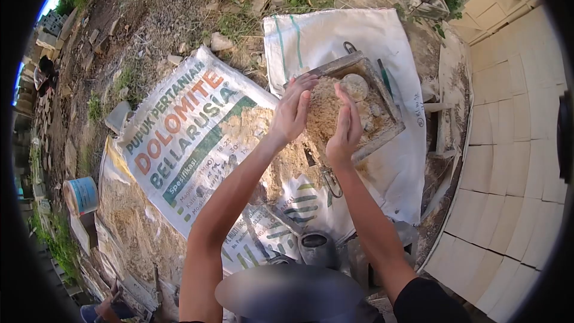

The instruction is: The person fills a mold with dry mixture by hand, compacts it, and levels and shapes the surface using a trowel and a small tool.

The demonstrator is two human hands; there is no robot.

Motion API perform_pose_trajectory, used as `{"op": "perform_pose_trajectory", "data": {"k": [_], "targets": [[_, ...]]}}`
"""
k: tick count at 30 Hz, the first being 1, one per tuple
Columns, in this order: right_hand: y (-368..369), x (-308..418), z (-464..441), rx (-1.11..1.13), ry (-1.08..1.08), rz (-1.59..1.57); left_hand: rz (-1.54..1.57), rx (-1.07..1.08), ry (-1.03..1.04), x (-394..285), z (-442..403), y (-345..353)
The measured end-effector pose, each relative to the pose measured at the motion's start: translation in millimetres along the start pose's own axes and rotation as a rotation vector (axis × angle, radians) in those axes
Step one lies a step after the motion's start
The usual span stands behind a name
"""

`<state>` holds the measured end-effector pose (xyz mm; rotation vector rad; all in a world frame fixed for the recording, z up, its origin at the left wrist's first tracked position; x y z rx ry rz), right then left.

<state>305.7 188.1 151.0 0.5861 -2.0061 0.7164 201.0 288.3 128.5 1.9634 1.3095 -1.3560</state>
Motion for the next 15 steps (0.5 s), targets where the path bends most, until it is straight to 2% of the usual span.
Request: {"op": "perform_pose_trajectory", "data": {"k": [2,4,5,6,7,8,9,10,12,13,15], "targets": [[9,12,39,0.168,-0.026,-0.159,-0.205,-0.032,0.051,5,23,-35],[34,2,94,0.446,0.026,0.128,-0.564,-0.039,-0.105,49,58,-69],[40,-5,121,0.448,0.036,0.125,-0.626,0.035,-0.313,81,82,-85],[48,-23,146,0.456,0.118,0.327,-0.630,0.037,-0.315,97,102,-94],[53,-39,164,0.460,0.197,0.529,-0.780,0.132,-0.334,113,120,-98],[54,-46,174,0.461,0.197,0.527,-0.927,0.229,-0.352,123,130,-99],[59,-51,182,0.527,0.097,0.637,-0.966,0.282,-0.392,126,130,-94],[66,-51,184,0.592,-0.005,0.746,-0.970,0.279,-0.393,127,124,-86],[77,-55,168,0.546,-0.036,0.688,-0.758,0.331,-0.280,124,111,-55],[84,-53,147,0.519,-0.043,0.601,-0.756,0.322,-0.283,124,110,-47],[102,-55,109,0.469,-0.060,0.490,-0.425,0.225,-0.177,109,113,-35]]}}
Point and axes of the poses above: each hand's wrist, its own z-axis away from the middle knuckle, its own y-axis out of the palm, x = y × z, the point moved 6 cm from there along -z, towards the middle knuckle, and after that the axes turned 12 degrees about z, right-handed, at the moved point
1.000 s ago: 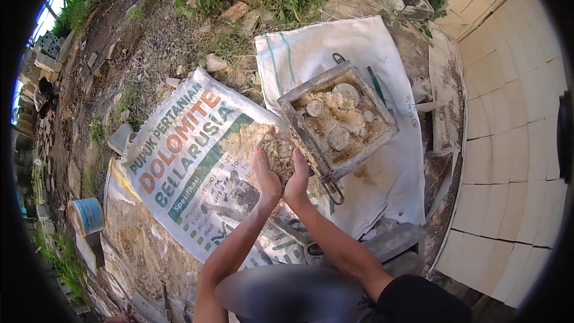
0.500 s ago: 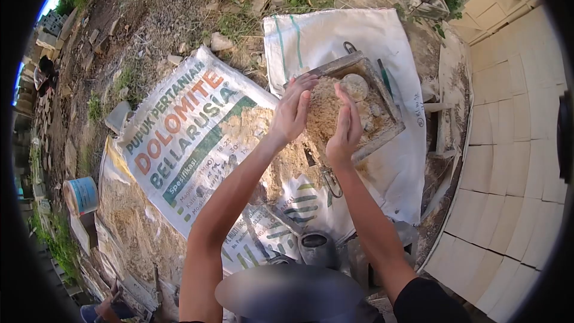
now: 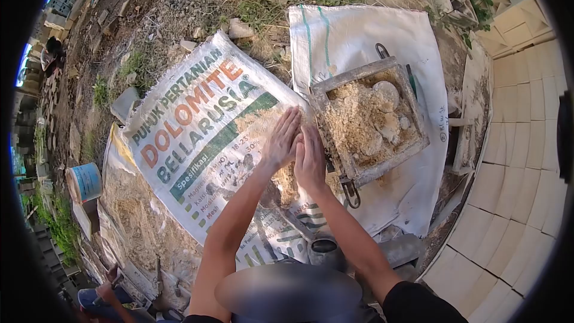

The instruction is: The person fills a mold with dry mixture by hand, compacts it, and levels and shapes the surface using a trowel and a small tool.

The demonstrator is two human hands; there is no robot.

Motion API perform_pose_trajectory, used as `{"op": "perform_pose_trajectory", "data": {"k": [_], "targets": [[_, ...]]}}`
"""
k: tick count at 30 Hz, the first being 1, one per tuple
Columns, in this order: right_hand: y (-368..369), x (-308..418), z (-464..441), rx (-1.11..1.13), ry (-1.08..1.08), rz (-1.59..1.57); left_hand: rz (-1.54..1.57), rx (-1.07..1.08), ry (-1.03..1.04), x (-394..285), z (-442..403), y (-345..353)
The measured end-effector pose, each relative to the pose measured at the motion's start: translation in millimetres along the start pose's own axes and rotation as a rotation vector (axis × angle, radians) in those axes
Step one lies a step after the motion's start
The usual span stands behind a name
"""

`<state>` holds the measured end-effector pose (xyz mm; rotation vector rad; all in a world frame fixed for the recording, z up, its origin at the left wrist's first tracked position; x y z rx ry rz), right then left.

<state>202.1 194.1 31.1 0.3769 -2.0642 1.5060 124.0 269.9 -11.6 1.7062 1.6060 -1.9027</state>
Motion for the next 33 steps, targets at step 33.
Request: {"op": "perform_pose_trajectory", "data": {"k": [33], "targets": [[32,51,168,0.515,-0.165,-0.134,-0.030,-0.757,-0.719,32,209,-111]]}}
Point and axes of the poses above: each hand's wrist, its own z-axis away from the middle knuckle, its own y-axis out of the palm, x = y × z, the point moved 6 cm from there along -z, towards the middle knuckle, and after that the axes turned 12 degrees about z, right-handed, at the moved point
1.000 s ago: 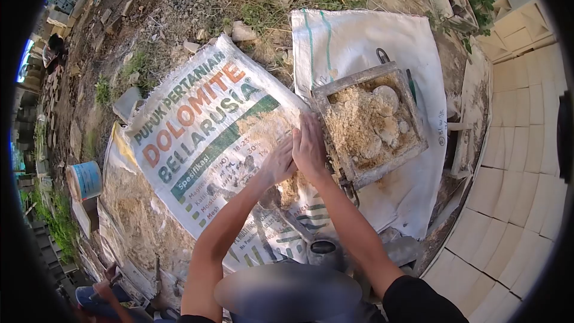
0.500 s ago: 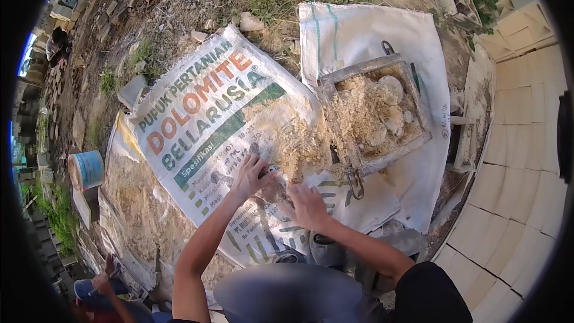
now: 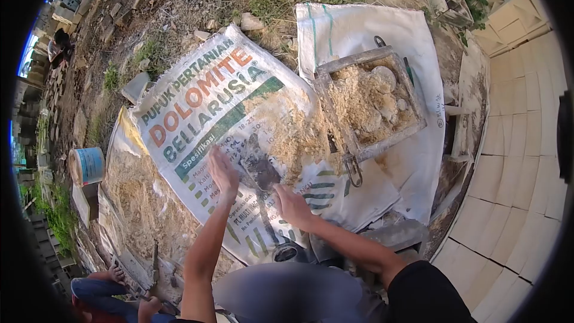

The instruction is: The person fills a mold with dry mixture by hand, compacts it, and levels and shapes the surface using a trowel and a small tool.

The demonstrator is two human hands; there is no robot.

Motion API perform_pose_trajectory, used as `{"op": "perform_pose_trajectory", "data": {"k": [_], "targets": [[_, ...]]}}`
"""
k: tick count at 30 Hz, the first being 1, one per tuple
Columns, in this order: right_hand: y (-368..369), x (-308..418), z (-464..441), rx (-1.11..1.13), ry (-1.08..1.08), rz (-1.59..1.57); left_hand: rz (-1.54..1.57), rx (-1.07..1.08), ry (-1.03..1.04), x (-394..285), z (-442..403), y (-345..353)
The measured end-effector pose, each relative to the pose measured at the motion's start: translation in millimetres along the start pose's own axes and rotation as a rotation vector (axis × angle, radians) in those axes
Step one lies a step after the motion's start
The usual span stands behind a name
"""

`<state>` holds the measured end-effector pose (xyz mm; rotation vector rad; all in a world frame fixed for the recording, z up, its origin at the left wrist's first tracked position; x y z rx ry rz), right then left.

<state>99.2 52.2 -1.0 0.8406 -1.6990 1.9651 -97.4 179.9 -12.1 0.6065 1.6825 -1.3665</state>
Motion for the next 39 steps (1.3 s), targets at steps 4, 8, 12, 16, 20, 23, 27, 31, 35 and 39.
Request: {"op": "perform_pose_trajectory", "data": {"k": [4,8,12,16,20,23,27,31,35,39], "targets": [[5,-8,-2,0.024,0.130,0.118,-0.571,0.319,0.290,3,43,17],[-15,-24,-1,-0.163,0.134,0.104,-0.589,0.312,0.272,7,37,12],[-56,-52,7,-0.188,0.215,0.116,-0.569,0.336,0.229,16,41,8],[-74,-72,13,-0.217,0.420,0.205,-0.609,0.419,0.165,17,37,5],[-75,-75,-2,-0.260,0.476,0.299,-0.594,0.491,0.146,15,36,1],[-77,-75,-17,-0.252,0.464,0.362,-0.627,0.466,0.142,7,38,2],[-91,-57,-17,-0.198,0.431,0.334,-0.579,0.480,0.241,-23,44,26],[-130,-23,-9,-0.279,0.365,0.211,-0.315,0.548,0.431,-87,52,77],[-182,-17,-9,-0.517,0.214,0.161,-0.091,0.578,0.526,-159,40,124],[-231,-62,-14,-0.652,0.200,-0.120,0.011,0.658,0.721,-218,27,172]]}}
Point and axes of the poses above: each hand's wrist, its own z-axis away from the middle knuckle, its own y-axis out of the palm, x = y × z, the point moved 6 cm from there along -z, towards the middle knuckle, and after that the axes turned 12 degrees about z, right-handed, at the moved point
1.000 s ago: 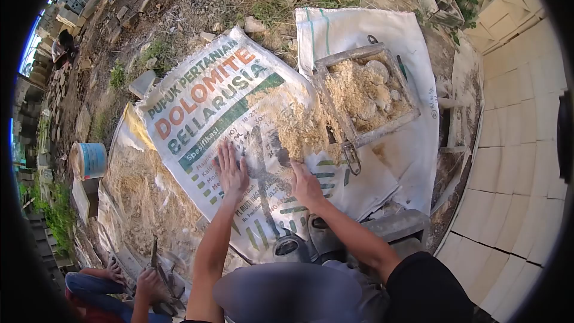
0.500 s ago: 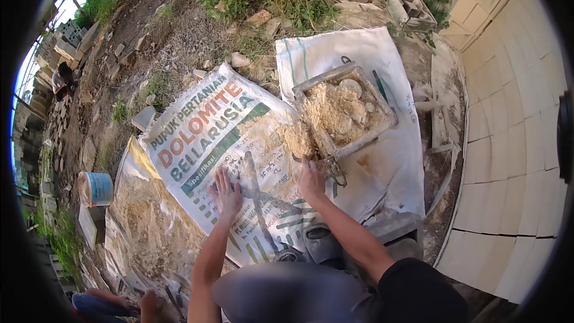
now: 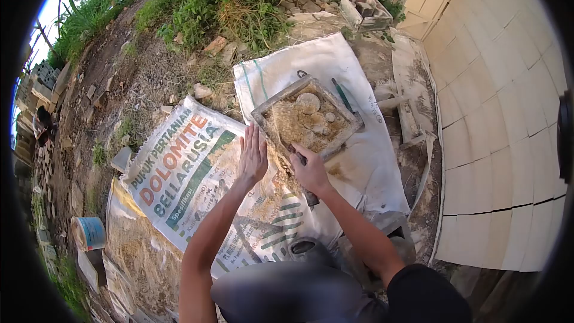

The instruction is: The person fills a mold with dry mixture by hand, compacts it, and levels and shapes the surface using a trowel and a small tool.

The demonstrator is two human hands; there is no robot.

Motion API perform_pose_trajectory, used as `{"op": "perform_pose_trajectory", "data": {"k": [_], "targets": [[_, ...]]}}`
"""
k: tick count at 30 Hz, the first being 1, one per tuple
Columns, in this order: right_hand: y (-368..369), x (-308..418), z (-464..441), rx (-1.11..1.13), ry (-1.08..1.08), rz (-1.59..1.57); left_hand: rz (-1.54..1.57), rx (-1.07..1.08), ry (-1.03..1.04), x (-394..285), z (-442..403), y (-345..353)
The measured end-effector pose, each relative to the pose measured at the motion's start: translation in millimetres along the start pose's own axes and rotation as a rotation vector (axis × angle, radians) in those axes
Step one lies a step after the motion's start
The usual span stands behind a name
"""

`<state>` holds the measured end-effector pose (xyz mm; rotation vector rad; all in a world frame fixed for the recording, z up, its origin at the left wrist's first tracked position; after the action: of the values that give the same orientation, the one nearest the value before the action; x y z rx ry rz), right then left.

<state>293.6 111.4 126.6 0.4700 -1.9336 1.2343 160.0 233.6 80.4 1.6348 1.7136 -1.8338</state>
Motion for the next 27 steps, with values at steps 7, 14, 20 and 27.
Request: {"op": "perform_pose_trajectory", "data": {"k": [7,14,20,27], "targets": [[-44,-56,2,-0.013,0.567,-1.210,-0.255,0.052,0.006,-32,-65,45],[-86,-98,1,-0.171,0.537,-1.111,-0.186,0.126,0.042,-63,-88,85],[-59,-90,-8,-0.143,0.544,-1.135,-0.403,0.076,0.157,-92,-89,132],[-68,-69,-15,-0.085,0.501,-1.012,-0.371,0.085,0.152,-72,-90,106]]}}
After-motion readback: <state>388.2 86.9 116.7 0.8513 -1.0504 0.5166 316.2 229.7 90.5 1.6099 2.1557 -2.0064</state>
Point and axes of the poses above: each hand's wrist, its own z-axis away from the middle knuckle, its own y-axis out of the palm, x = y × z, the point moved 6 cm from there along -z, towards the middle knuckle, and after that the axes turned 12 degrees about z, right-handed, at the moved point
